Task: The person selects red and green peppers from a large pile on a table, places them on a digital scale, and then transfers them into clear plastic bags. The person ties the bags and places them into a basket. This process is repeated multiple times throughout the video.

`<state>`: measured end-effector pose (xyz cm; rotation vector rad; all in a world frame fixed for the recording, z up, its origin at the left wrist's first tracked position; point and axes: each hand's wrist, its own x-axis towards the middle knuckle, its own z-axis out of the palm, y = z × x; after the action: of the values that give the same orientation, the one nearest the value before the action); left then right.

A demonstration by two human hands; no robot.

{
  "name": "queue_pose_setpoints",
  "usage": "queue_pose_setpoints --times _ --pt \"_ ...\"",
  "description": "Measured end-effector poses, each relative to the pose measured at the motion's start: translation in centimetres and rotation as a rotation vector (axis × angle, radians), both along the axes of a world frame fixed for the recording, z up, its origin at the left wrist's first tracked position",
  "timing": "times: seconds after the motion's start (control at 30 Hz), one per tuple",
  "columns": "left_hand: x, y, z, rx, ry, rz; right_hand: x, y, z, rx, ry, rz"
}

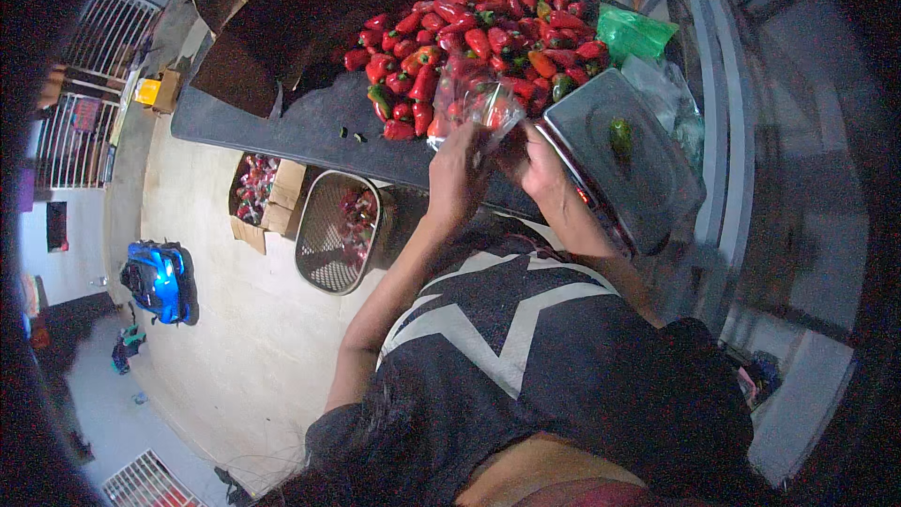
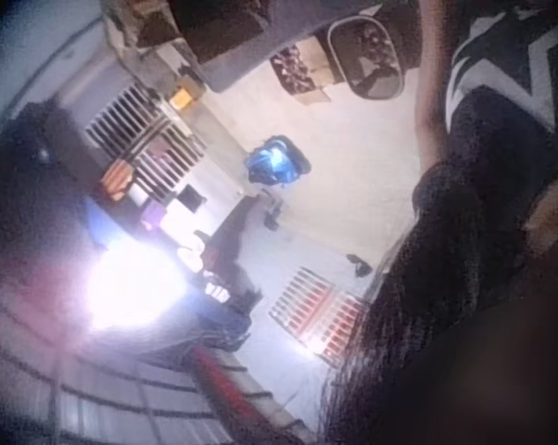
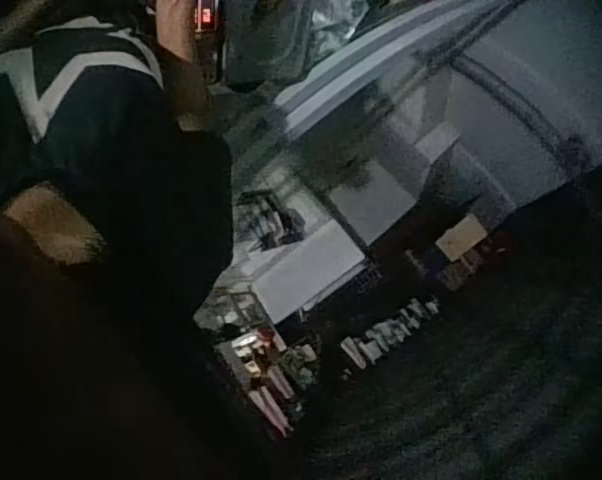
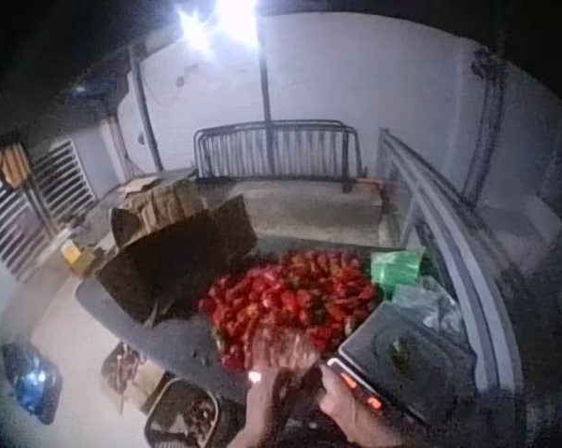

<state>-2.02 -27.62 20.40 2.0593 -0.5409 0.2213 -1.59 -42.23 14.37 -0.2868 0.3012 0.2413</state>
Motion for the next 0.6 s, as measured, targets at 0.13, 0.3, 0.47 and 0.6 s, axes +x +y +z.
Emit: queue_pose_setpoints --times 0.13,0.3,0.47,0.6 --pt "0.7 0.5 -1.6 0.031 0.076 -0.008 0.6 -0.2 0.4 0.023 0.158 -0.178" --pt "0.5 0.4 -3.2 0.148 0.144 0.022 1.1 -0.4 0.7 -0.007 0.151 -0.192" --pt "0.2 0.4 -3.9 0.142 0.146 -0.058 1.6 -0.6 0.5 0.104 -0.06 -0.097" --pt "0.7 0.4 -4.0 -0.042 0.083 -0.055 1.7 0.0 0.6 -0.027 -0.125 -0.114"
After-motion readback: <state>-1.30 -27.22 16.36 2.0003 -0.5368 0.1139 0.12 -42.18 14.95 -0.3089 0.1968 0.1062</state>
